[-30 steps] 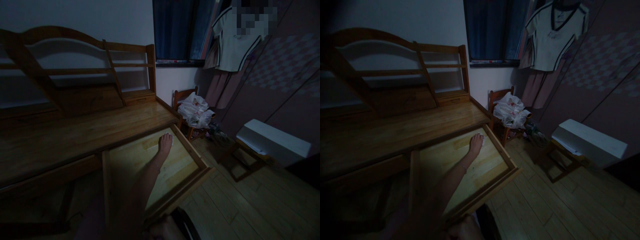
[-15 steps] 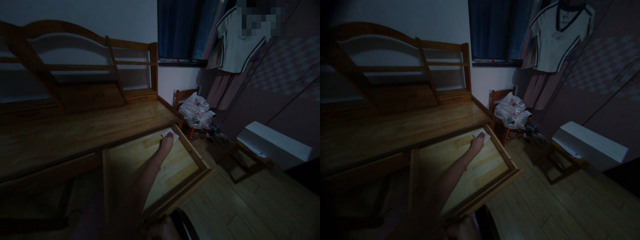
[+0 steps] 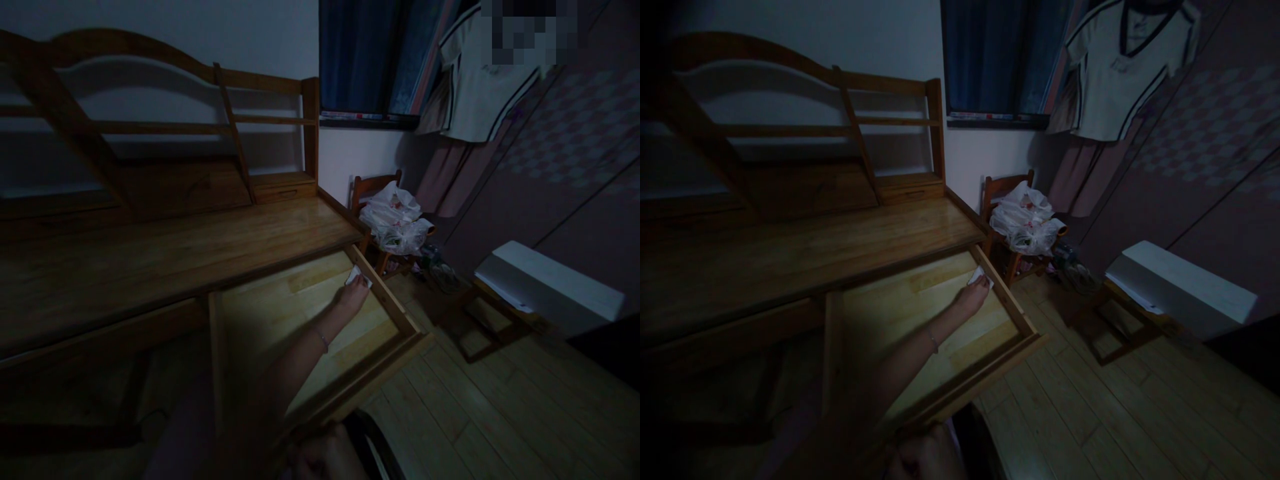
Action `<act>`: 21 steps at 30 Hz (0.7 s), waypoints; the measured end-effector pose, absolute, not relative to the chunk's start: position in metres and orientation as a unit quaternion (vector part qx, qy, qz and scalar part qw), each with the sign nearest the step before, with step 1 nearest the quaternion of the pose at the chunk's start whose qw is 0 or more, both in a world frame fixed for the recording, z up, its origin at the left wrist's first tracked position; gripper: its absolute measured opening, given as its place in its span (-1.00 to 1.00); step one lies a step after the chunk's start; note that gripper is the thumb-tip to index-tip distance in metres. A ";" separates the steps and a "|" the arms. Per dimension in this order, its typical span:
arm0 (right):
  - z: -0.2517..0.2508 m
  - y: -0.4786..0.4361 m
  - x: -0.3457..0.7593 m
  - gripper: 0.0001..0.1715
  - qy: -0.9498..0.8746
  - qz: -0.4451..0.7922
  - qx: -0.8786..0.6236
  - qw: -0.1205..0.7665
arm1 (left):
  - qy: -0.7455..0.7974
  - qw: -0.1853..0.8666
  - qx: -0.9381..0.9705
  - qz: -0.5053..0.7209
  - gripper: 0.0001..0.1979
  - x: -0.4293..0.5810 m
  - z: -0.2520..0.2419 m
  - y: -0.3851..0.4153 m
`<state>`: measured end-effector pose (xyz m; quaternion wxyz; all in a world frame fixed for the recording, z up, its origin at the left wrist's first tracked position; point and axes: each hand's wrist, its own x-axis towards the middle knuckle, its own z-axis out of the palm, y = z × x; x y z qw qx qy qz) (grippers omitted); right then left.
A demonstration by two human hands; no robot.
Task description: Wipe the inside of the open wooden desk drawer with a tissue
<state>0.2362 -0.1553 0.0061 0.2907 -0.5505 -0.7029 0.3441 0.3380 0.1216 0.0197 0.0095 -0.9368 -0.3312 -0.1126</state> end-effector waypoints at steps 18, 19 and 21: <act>0.014 -0.159 0.229 -0.39 -0.702 0.324 -0.537 0.337 | -0.223 -0.179 -0.953 -0.096 -0.65 0.314 0.030 0.050; 0.013 -0.160 0.228 -0.39 -0.703 0.323 -0.540 0.332 | -0.222 -0.195 -0.951 -0.095 -0.65 0.312 0.031 0.049; 0.012 -0.161 0.228 -0.36 -0.704 0.319 -0.548 0.320 | -0.216 -0.226 -0.946 -0.090 -0.65 0.310 0.033 0.044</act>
